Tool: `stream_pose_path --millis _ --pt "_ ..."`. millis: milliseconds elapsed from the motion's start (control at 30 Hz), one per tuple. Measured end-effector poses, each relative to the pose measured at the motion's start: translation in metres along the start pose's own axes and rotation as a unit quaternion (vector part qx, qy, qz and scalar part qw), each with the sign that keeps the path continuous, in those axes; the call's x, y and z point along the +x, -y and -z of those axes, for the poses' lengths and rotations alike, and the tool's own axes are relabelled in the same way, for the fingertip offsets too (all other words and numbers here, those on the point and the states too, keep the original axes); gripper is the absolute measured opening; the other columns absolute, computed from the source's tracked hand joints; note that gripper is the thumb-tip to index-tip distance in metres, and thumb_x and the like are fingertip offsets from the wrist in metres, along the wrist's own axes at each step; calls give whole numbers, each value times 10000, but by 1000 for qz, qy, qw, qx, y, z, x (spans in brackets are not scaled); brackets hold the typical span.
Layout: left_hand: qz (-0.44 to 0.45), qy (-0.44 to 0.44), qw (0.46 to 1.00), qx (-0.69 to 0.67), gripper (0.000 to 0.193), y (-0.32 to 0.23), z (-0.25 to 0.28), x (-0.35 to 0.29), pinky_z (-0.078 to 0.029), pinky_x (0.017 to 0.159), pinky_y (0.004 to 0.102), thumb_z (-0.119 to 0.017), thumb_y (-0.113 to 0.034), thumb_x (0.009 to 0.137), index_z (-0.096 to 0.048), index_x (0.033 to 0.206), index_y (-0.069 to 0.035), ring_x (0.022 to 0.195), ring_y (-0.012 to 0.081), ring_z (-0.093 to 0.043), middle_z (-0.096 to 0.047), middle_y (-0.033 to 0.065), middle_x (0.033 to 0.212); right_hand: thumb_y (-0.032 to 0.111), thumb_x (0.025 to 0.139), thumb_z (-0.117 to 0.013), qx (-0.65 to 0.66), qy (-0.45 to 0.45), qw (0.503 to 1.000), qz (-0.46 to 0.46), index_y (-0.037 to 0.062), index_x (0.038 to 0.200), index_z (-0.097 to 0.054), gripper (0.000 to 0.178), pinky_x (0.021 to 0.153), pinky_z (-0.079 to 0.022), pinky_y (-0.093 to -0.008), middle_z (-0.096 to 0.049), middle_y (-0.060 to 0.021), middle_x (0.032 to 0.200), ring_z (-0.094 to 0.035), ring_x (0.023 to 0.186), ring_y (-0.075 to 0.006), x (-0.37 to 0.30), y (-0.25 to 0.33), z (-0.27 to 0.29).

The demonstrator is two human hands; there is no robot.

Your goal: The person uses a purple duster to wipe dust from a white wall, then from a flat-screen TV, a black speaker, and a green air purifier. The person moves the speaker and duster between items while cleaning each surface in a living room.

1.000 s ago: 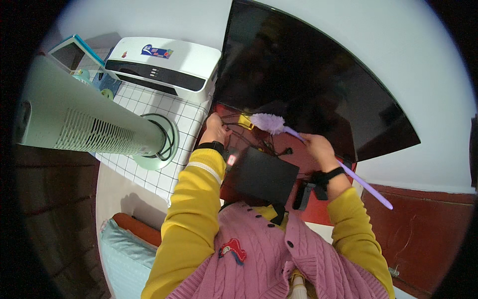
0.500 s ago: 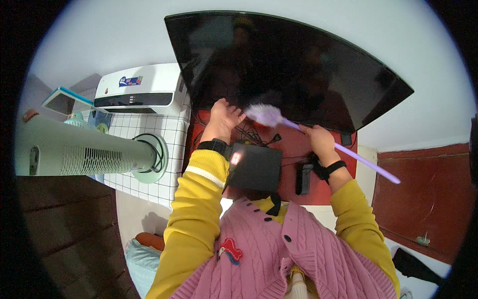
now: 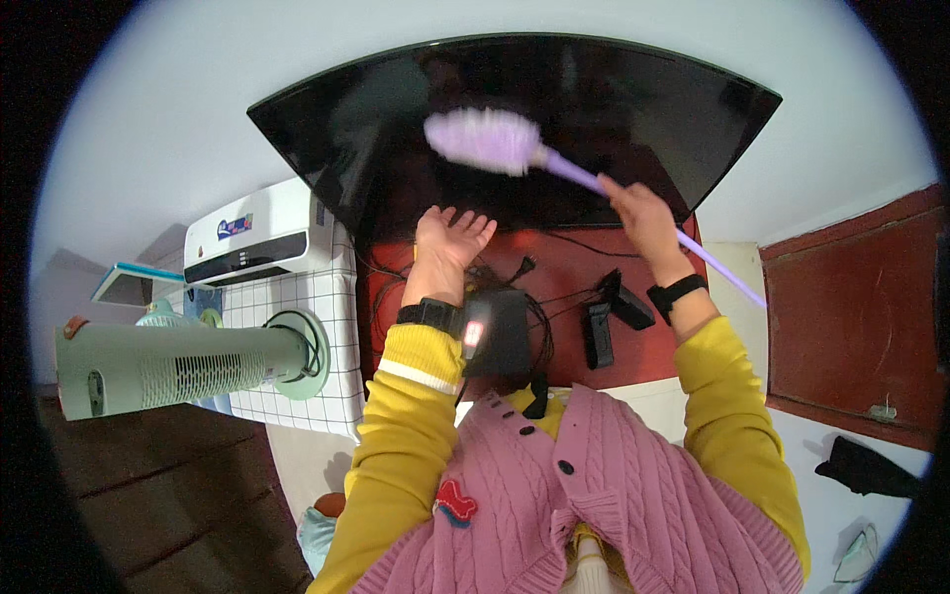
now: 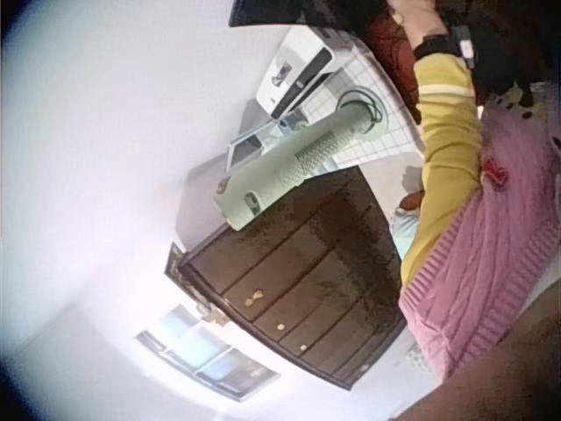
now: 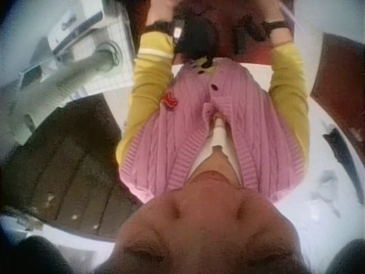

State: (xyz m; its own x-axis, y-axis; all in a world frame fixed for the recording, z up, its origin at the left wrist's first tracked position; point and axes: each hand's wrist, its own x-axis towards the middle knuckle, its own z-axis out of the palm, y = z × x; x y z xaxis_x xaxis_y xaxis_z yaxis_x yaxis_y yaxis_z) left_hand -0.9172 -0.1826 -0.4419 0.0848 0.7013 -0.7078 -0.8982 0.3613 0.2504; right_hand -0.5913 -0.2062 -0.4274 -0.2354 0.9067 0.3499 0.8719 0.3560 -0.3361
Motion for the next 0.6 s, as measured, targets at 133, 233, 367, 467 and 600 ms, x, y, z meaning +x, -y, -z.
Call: stream_pose_path --millis 133,233,367,467,600 --pt "-6 5 1000 3 631 5 -9 -6 -270 1181 623 -261 -414 1094 -61 1619 -126 1506 436 -198 -120 215 1656 141 905 -595 -234 209 949 -35 317 1272 -690 418 693 -545 -431 -619 -102 812 -665 810 -303 -32 -30 -16" --pt "-17 0 1000 6 627 5 -12 -7 -274 1179 624 -265 -407 1094 -69 1616 -122 1507 429 -202 -129 224 1651 136 926 -562 -174 124 976 -46 320 1190 -730 363 691 -556 -444 -642 -97 847 -674 794 -305 -24 -49 8" --pt "-17 5 1000 -2 621 13 -21 -9 -281 1176 622 -270 -402 1093 -83 1613 -116 1505 426 -212 -140 226 1647 88 916 -637 77 -115 990 -39 258 1333 -657 451 715 -511 -431 -583 -153 780 -622 770 -333 11 -61 46" --pt "-10 25 1000 2 615 21 -35 -12 -289 1173 622 -278 -395 1093 -95 1610 -117 1499 428 -224 -149 227 1644 102 943 -624 135 -163 975 -62 255 1362 -636 446 734 -505 -406 -575 -160 787 -604 781 -343 22 -62 39" --pt "-12 36 999 12 607 21 -48 -18 -297 1170 620 -282 -388 1092 -107 1609 -121 1490 432 -242 -160 231 1639 83 904 -627 0 -20 1000 9 258 1272 -696 413 718 -519 -441 -615 -142 813 -639 779 -329 2 -61 5"
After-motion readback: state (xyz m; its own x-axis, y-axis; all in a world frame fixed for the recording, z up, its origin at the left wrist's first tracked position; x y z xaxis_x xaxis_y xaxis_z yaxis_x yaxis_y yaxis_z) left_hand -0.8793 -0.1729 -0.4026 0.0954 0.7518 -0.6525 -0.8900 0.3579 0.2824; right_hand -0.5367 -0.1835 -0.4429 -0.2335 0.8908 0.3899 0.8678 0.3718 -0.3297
